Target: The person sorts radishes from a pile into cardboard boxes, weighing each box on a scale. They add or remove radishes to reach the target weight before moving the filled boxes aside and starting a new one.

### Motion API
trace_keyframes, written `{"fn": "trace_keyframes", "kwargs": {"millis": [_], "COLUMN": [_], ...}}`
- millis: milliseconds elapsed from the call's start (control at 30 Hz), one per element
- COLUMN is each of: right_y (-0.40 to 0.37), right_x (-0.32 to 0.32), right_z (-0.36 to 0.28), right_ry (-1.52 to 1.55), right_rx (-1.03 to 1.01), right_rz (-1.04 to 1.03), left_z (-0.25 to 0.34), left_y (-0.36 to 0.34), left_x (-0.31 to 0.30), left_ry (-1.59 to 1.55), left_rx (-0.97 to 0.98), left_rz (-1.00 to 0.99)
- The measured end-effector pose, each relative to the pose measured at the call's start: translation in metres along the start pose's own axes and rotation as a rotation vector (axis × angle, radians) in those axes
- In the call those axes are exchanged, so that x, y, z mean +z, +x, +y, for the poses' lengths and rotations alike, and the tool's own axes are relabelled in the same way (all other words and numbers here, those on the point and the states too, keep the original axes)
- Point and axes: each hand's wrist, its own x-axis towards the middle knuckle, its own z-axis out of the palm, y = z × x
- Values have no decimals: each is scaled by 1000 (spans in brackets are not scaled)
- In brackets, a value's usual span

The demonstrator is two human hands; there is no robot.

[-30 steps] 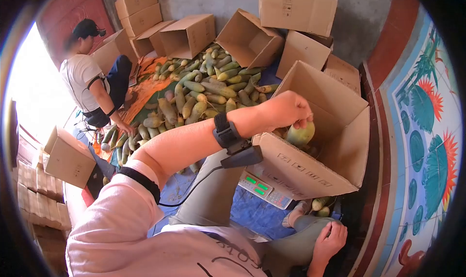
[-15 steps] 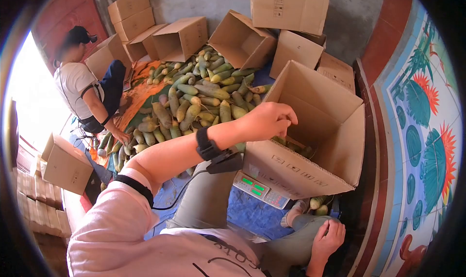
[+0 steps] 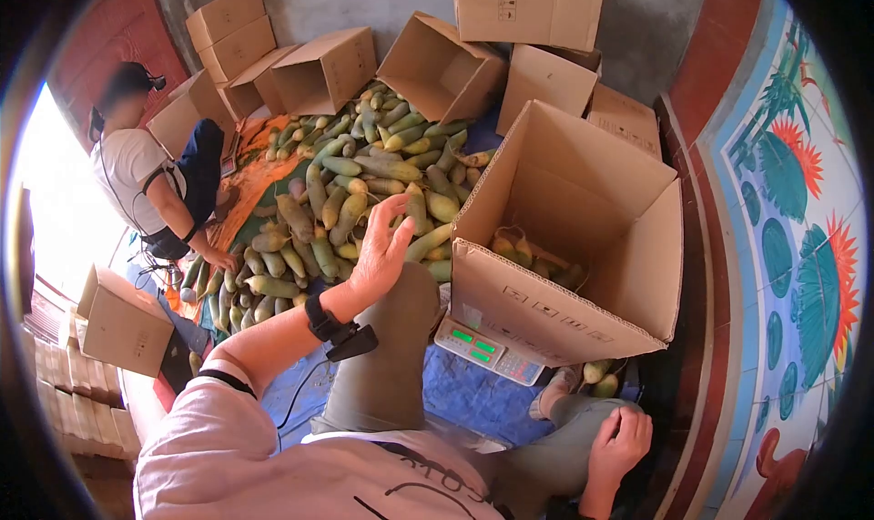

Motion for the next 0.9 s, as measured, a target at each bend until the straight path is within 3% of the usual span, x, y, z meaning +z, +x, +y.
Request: {"fn": "trace_keyframes", "kwargs": {"millis": [167, 467, 800, 900], "right_y": [0, 0, -1, -1], "right_x": [0, 1, -2, -2], "right_z": [1, 0, 3, 1], "right_ry": [-20, -17, -30, -26], "right_rx": [-11, -8, 3, 8], "right_rz": [-12, -22, -12, -6], "left_z": [-3, -22, -20, -25], "left_y": [-8, -8, -12, -12], "left_x": [-9, -16, -36, -35], "left_ry": [-46, 12, -66, -6], "left_rx": [-132, -59, -194, -140], "left_rz": [10, 55, 93, 107]}}
